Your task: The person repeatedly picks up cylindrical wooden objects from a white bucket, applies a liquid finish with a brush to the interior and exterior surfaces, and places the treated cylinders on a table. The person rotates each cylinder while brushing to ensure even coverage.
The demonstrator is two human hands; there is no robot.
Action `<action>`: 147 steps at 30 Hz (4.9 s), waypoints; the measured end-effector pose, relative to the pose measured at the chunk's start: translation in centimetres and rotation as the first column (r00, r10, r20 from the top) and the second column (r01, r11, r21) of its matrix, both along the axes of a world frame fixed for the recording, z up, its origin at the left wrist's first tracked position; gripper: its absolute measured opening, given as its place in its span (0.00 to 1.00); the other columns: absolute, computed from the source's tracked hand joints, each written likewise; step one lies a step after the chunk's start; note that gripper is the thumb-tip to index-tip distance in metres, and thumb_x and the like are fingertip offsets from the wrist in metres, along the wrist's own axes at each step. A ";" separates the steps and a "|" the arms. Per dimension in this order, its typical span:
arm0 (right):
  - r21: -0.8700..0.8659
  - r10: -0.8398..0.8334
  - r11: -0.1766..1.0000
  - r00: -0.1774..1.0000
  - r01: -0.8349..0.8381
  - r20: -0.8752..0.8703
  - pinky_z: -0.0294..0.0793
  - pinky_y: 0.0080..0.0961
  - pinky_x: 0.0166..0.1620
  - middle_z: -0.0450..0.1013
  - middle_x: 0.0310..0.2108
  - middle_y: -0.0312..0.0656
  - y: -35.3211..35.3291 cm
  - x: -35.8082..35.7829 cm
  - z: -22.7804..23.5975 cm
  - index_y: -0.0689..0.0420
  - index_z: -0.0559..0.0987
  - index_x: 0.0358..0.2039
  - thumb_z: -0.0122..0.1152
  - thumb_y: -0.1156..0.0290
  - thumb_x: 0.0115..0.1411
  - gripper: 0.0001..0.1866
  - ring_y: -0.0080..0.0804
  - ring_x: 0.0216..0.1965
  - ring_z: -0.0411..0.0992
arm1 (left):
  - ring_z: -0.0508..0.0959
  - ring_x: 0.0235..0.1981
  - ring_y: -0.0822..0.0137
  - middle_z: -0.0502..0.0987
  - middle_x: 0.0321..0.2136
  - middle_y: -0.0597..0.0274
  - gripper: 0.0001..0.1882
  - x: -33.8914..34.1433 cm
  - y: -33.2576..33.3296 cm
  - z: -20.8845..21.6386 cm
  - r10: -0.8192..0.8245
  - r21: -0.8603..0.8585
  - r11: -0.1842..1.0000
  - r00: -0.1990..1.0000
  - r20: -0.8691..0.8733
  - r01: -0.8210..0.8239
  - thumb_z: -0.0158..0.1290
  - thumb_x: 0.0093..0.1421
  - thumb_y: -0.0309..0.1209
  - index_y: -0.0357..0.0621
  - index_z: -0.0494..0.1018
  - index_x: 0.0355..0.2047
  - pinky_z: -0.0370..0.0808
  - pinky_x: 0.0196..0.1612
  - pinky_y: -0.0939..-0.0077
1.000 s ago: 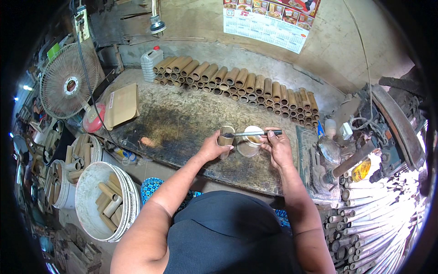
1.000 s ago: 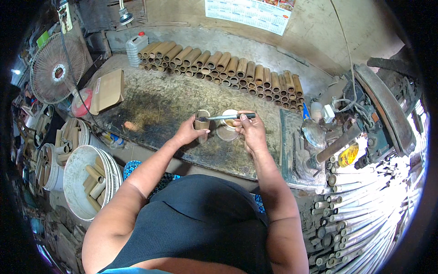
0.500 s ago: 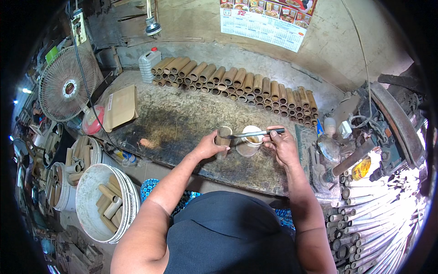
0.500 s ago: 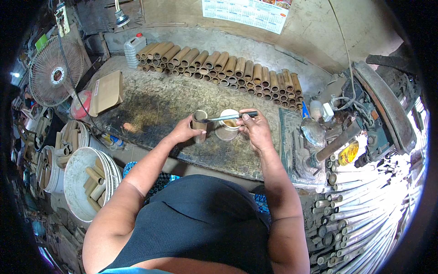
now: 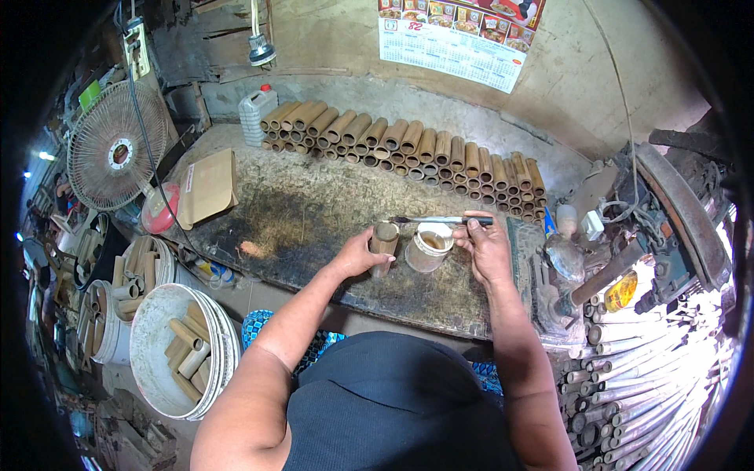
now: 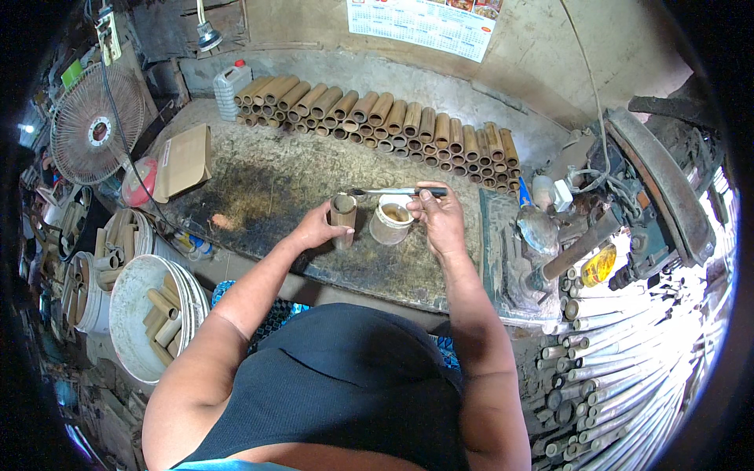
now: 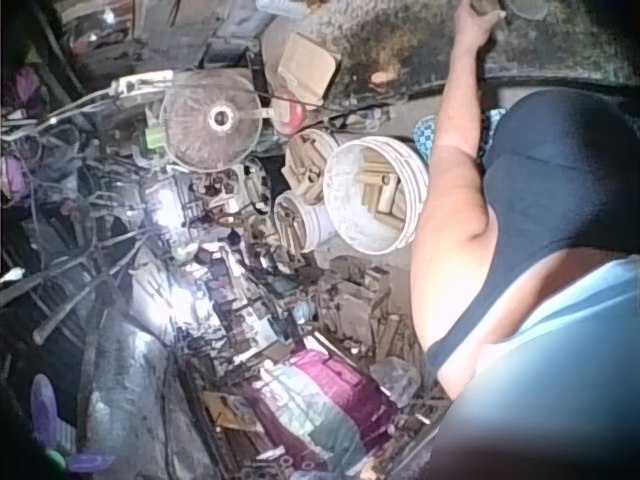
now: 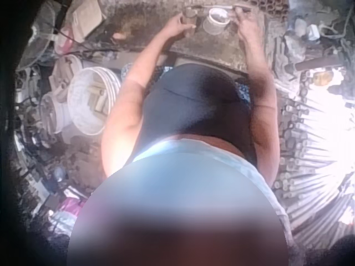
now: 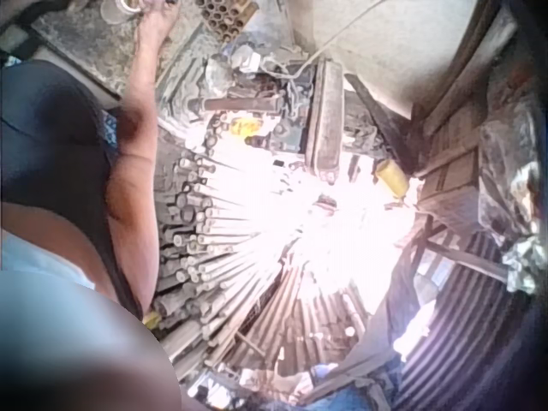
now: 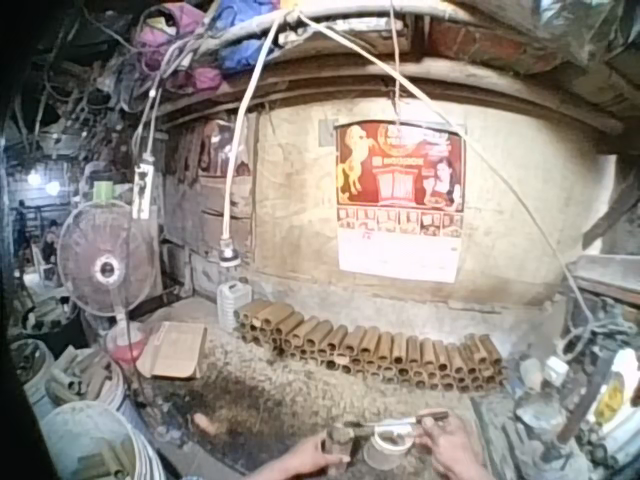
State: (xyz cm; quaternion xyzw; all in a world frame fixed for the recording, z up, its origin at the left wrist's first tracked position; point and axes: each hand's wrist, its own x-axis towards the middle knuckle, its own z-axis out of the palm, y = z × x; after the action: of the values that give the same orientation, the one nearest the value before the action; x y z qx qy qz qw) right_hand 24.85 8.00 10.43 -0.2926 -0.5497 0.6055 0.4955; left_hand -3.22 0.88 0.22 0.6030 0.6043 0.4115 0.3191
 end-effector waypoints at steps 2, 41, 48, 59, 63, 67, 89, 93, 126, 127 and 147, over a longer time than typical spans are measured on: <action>-0.015 0.026 1.000 1.000 -0.026 -0.004 0.80 0.19 0.34 0.78 0.39 0.41 0.0 -1.1 -0.4 0.60 0.74 0.52 0.56 0.72 0.72 0.11 0.25 0.34 0.79 | 0.78 0.56 0.57 0.79 0.53 0.51 0.42 0.1 -0.1 0.3 0.001 -0.037 0.999 1.000 -0.003 -0.001 0.73 0.49 0.44 0.42 0.69 0.61 0.71 0.61 0.63; 0.015 -0.069 0.998 0.993 0.068 0.099 0.75 0.17 0.33 0.78 0.38 0.41 0.0 0.3 -1.4 0.61 0.76 0.50 0.54 0.75 0.72 0.09 0.22 0.31 0.77 | 0.78 0.55 0.60 0.79 0.53 0.51 0.41 0.3 -0.4 0.8 0.030 -0.051 0.998 0.999 -0.043 -0.032 0.73 0.50 0.43 0.40 0.69 0.59 0.71 0.61 0.64; -0.039 -0.075 0.996 0.995 0.077 0.062 0.79 0.19 0.35 0.78 0.38 0.43 -1.1 1.2 -1.8 0.61 0.73 0.52 0.54 0.73 0.72 0.10 0.25 0.32 0.79 | 0.80 0.53 0.56 0.80 0.51 0.50 0.39 0.2 0.0 -0.2 0.018 -0.015 1.000 1.000 0.024 -0.018 0.73 0.49 0.41 0.42 0.70 0.58 0.74 0.58 0.64; -0.136 -0.110 0.986 0.992 0.102 -0.057 0.80 0.23 0.37 0.79 0.39 0.48 -4.3 1.3 -3.8 0.62 0.72 0.53 0.54 0.73 0.72 0.12 0.28 0.34 0.80 | 0.79 0.52 0.64 0.81 0.49 0.52 0.37 0.8 -0.1 -0.3 0.068 -0.013 0.998 0.998 0.001 -0.068 0.73 0.51 0.40 0.39 0.70 0.57 0.74 0.58 0.66; -0.132 -0.090 0.988 0.992 0.078 -0.085 0.82 0.24 0.37 0.78 0.38 0.46 -4.9 0.8 -4.6 0.60 0.74 0.52 0.56 0.71 0.72 0.11 0.29 0.32 0.80 | 0.80 0.52 0.62 0.81 0.49 0.52 0.38 1.2 -0.6 0.3 0.086 -0.025 0.996 0.996 0.020 -0.085 0.74 0.50 0.41 0.40 0.70 0.58 0.74 0.57 0.65; -0.123 -0.075 0.990 0.993 0.065 -0.085 0.82 0.25 0.37 0.79 0.39 0.46 -5.0 0.1 -5.0 0.60 0.73 0.52 0.55 0.71 0.72 0.11 0.29 0.33 0.80 | 0.80 0.52 0.60 0.81 0.50 0.51 0.39 1.5 -0.8 0.7 0.095 -0.003 0.995 0.995 0.012 -0.095 0.74 0.50 0.41 0.40 0.70 0.58 0.74 0.58 0.64; 0.697 -0.630 0.698 0.604 0.164 0.488 0.76 0.41 0.45 0.79 0.38 0.55 -0.2 1.9 -3.5 0.56 0.79 0.45 0.61 0.77 0.61 0.11 0.58 0.42 0.77 | 0.76 0.58 0.49 0.75 0.56 0.46 0.46 4.1 -3.6 1.1 0.157 0.180 0.975 0.979 -0.129 -0.132 0.74 0.48 0.43 0.39 0.65 0.62 0.73 0.61 0.58; 0.695 -0.612 0.705 0.615 0.140 0.497 0.77 0.42 0.43 0.79 0.37 0.55 0.0 1.0 -3.3 0.56 0.80 0.45 0.62 0.76 0.61 0.11 0.58 0.41 0.78 | 0.76 0.58 0.50 0.76 0.56 0.45 0.46 4.5 -3.9 1.3 0.176 0.157 0.976 0.972 -0.157 -0.151 0.74 0.48 0.43 0.38 0.65 0.62 0.73 0.61 0.59; 0.522 -0.297 0.847 0.723 -0.103 0.624 0.77 0.36 0.48 0.79 0.41 0.50 -11.4 2.3 2.2 0.58 0.79 0.45 0.64 0.74 0.63 0.10 0.50 0.43 0.79 | 0.72 0.58 0.48 0.73 0.53 0.54 0.36 3.9 -3.1 0.4 0.242 0.461 0.887 0.860 -0.449 -0.009 0.68 0.46 0.26 0.52 0.71 0.58 0.71 0.61 0.52; 0.542 -0.311 0.837 0.747 -0.078 0.588 0.77 0.33 0.46 0.80 0.39 0.48 -11.6 2.1 2.1 0.58 0.80 0.45 0.64 0.74 0.64 0.09 0.43 0.40 0.79 | 0.72 0.58 0.48 0.73 0.54 0.54 0.36 3.9 -3.1 0.3 0.242 0.461 0.887 0.863 -0.444 -0.011 0.68 0.46 0.26 0.51 0.71 0.58 0.71 0.61 0.52; 0.869 -0.477 0.486 0.807 -0.090 0.349 0.78 0.39 0.46 0.79 0.42 0.49 -11.5 -0.6 0.2 0.58 0.78 0.45 0.69 0.83 0.50 0.20 0.50 0.43 0.78 | 0.76 0.55 0.47 0.75 0.54 0.49 0.38 4.9 -4.5 1.1 0.234 0.379 0.913 0.954 -0.186 -0.150 0.71 0.49 0.32 0.44 0.69 0.60 0.75 0.58 0.58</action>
State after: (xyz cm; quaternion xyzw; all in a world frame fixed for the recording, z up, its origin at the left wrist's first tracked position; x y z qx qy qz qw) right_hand 24.20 -3.52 10.62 -0.2329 -0.8526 0.0781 0.4611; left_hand 1.68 -3.59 1.35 0.6316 0.6077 0.4731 0.0897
